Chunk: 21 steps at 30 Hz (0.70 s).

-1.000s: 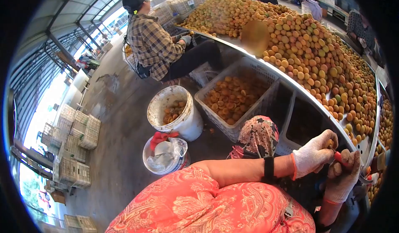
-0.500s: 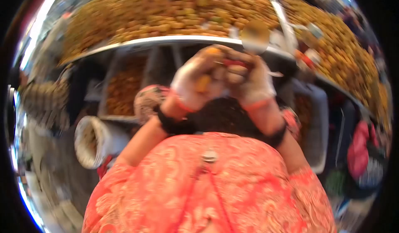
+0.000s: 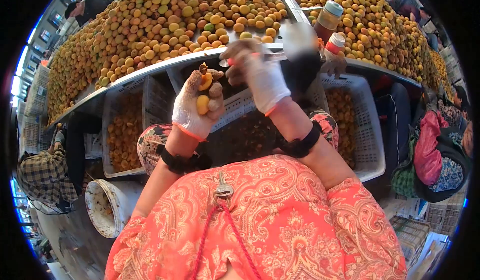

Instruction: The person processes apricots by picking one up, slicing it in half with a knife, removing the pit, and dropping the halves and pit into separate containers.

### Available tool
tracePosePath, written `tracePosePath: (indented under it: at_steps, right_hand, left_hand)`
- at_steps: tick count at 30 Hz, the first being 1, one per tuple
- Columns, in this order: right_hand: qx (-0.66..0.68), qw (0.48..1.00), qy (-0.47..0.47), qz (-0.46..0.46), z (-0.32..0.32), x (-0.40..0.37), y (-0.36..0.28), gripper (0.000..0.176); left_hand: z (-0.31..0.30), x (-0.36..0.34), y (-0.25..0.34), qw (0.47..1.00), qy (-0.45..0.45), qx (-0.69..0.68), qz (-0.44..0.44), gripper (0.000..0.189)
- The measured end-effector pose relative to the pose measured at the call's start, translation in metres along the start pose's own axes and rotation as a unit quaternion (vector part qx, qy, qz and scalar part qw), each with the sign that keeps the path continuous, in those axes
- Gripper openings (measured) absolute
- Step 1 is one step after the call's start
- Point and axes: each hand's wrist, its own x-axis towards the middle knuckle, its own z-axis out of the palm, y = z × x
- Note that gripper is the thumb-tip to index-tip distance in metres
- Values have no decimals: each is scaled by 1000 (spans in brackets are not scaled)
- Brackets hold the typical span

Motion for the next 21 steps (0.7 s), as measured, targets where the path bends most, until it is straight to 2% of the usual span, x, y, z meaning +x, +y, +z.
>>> tracePosePath:
  at_steps: [1, 2, 4, 6, 8, 10, 12, 14, 15, 16, 17, 18, 20, 21]
  right_hand:
    - [-195, 980, -22, -30, 6, -4, -3, 16]
    - [-286, 951, -34, -113, 12, -11, 4, 20]
    - [-476, 831, -39, -284, 10, -4, 18, 22]
    - [-506, 825, -34, -250, 13, -6, 19, 24]
    - [-529, 809, -40, -252, 19, -7, 24, 21]
    - [-544, 790, -45, -278, 28, -12, 23, 22]
    - [-549, 774, -49, -314, 32, -11, 22, 23]
    - [-533, 776, -48, -335, 39, -7, 22, 20]
    - [-511, 818, -47, -260, 36, -1, 26, 19]
    - [-486, 853, -43, -183, 30, 6, 31, 19]
    - [-510, 834, -17, -207, 18, 18, 44, 23]
    - [-511, 834, -6, -207, 12, 23, 51, 23]
    - [-421, 906, 34, -19, -5, 30, 60, 28]
    - [-372, 928, 35, -8, -16, 33, 71, 32]
  left_hand:
    - [1, 3, 0, 1000, -2, 1, -3, 32]
    - [3, 7, 0, 996, 41, 75, 8, 31]
    - [13, 7, -4, 973, 110, 195, 59, 25]
    - [10, 18, -22, 959, 142, 193, 154, 19]
    - [4, 3, -18, 882, 159, 400, 194, 19]
    - [5, -3, -11, 819, 174, 506, 208, 27]
    - [5, -13, -7, 836, 162, 467, 239, 28]
    - [0, -19, 4, 798, 135, 525, 262, 26]
    - [-1, -26, 13, 774, 151, 553, 269, 24]
    - [-3, -35, 25, 728, 183, 588, 300, 20]
    - [-8, -44, 40, 743, 208, 560, 302, 17]
    - [-21, -52, 60, 707, 240, 579, 327, 17]
    - [-66, -70, 110, 681, 306, 581, 323, 20]
    - [-98, -84, 135, 662, 326, 589, 330, 22]
